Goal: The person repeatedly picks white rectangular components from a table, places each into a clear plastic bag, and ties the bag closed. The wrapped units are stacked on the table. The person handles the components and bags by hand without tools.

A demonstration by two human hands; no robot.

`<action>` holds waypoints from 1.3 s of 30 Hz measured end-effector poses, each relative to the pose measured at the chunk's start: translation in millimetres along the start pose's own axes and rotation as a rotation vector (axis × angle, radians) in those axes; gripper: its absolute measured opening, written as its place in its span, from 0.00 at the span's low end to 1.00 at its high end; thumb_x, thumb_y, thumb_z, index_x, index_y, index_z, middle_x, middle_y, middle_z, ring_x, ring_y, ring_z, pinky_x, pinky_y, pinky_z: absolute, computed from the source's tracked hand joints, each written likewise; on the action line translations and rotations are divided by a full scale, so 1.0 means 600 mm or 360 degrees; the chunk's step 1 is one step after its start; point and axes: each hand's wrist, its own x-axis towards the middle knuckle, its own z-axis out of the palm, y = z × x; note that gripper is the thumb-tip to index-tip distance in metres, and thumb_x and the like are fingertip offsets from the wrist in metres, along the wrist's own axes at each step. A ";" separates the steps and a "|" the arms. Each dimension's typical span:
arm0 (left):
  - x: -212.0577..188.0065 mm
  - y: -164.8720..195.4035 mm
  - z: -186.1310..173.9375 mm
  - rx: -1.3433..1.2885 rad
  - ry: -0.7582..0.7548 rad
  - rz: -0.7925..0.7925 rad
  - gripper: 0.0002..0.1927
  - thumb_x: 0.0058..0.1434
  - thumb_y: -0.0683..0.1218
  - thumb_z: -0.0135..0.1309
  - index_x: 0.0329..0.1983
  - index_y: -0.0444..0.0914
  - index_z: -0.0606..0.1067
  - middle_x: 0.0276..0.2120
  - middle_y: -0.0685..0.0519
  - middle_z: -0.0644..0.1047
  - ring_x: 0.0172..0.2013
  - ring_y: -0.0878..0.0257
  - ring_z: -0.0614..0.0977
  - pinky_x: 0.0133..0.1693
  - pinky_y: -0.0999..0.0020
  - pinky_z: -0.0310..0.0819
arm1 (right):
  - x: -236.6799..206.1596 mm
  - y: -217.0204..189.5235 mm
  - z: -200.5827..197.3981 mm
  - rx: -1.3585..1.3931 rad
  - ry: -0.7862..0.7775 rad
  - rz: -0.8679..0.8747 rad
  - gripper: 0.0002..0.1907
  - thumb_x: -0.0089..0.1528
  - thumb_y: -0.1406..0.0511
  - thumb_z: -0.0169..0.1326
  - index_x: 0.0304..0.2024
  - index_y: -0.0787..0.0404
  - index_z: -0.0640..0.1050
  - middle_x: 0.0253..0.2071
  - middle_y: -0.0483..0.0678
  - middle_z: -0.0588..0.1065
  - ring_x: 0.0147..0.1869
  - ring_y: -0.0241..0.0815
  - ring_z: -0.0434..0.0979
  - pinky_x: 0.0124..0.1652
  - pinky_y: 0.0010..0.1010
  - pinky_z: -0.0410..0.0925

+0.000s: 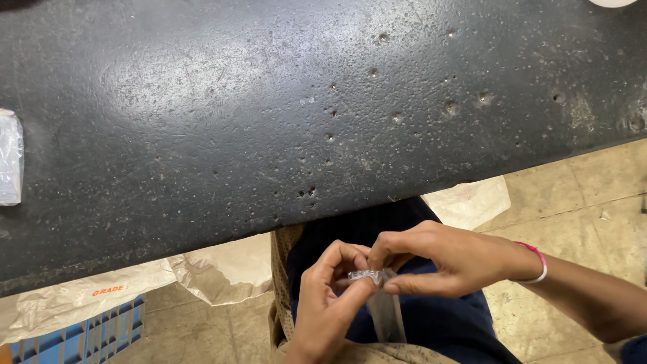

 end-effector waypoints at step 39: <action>0.010 0.034 -0.003 0.0488 -0.0055 0.0007 0.15 0.57 0.40 0.57 0.44 0.36 0.67 0.38 0.50 0.81 0.42 0.65 0.85 0.47 0.69 0.82 | 0.004 0.008 0.022 0.0016 0.0242 0.0310 0.14 0.63 0.65 0.56 0.48 0.64 0.70 0.45 0.53 0.84 0.53 0.45 0.88 0.55 0.35 0.77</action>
